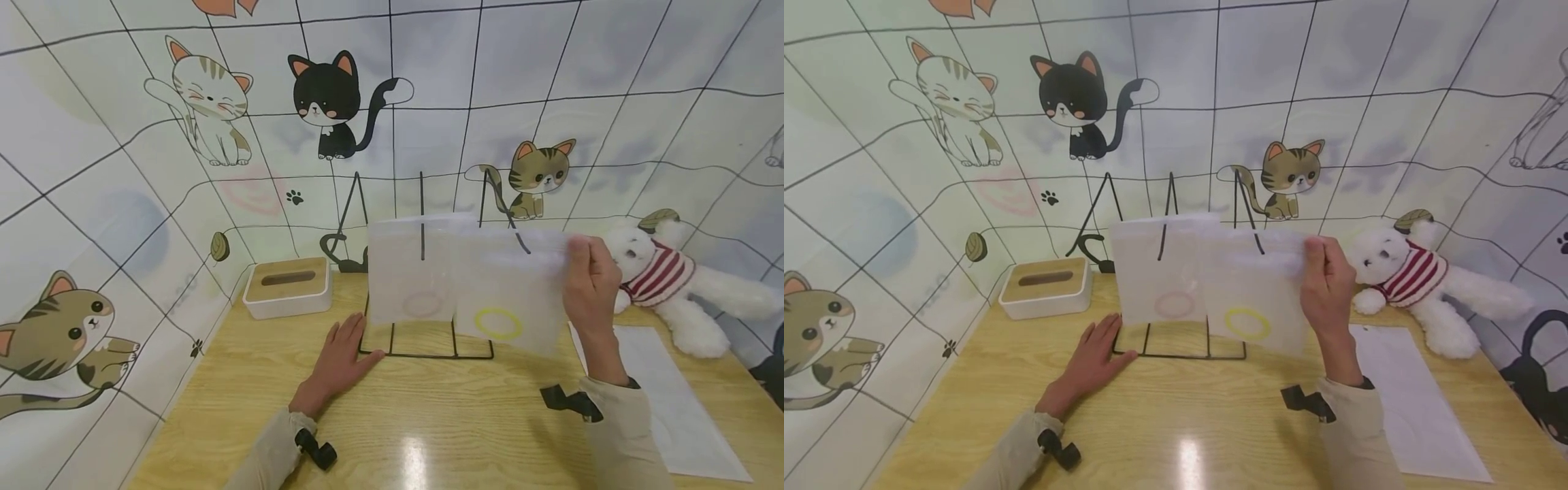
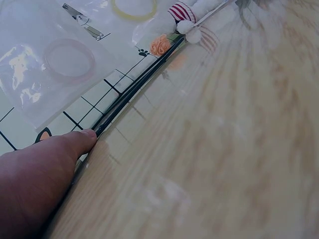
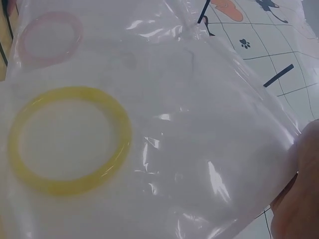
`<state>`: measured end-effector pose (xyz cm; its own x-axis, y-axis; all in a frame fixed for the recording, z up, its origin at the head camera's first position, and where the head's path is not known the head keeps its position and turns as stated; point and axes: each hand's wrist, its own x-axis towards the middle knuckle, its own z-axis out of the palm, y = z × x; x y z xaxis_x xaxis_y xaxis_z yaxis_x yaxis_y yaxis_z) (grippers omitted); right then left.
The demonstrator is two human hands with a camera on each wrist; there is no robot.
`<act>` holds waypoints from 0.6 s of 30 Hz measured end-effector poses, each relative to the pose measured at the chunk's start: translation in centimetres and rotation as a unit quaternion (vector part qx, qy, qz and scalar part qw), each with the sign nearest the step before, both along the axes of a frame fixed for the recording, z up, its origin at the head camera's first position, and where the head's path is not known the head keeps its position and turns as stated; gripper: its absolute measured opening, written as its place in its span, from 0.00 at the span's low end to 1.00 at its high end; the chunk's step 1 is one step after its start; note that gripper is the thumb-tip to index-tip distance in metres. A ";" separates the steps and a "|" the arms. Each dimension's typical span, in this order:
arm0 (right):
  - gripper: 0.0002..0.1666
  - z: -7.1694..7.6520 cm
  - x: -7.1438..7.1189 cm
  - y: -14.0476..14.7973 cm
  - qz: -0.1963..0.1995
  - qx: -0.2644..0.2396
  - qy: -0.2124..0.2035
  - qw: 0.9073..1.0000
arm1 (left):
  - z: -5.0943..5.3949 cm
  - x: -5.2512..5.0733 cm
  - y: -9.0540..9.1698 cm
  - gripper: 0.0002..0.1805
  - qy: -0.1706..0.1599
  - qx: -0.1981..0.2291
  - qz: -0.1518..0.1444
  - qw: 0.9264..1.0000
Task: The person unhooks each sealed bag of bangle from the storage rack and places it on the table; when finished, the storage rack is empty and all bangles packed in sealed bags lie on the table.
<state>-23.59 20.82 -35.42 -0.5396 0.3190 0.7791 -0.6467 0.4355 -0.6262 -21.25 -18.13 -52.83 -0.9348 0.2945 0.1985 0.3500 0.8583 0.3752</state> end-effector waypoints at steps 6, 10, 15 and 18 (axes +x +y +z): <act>0.22 -0.1 -0.2 0.3 0.006 0.000 0.007 1.000 | 0.1 0.2 0.0 0.47 -0.004 0.000 0.000 1.000; 0.21 -0.1 -0.1 0.5 0.007 0.005 0.005 1.000 | 0.2 0.3 0.0 0.47 -0.004 0.000 -0.001 1.000; 0.20 0.1 0.2 0.7 0.010 0.020 0.013 1.000 | 0.3 0.3 0.0 0.47 -0.003 -0.002 -0.001 1.000; 0.20 0.2 0.3 0.9 0.015 0.023 0.021 0.999 | 0.3 0.3 0.0 0.47 0.002 -0.001 -0.002 1.000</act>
<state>-23.25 21.73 -35.26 -0.5146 0.2667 0.8149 -0.6853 0.4433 -0.5778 -20.99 -18.13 -52.57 -0.9326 0.2985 0.2026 0.3553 0.8572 0.3727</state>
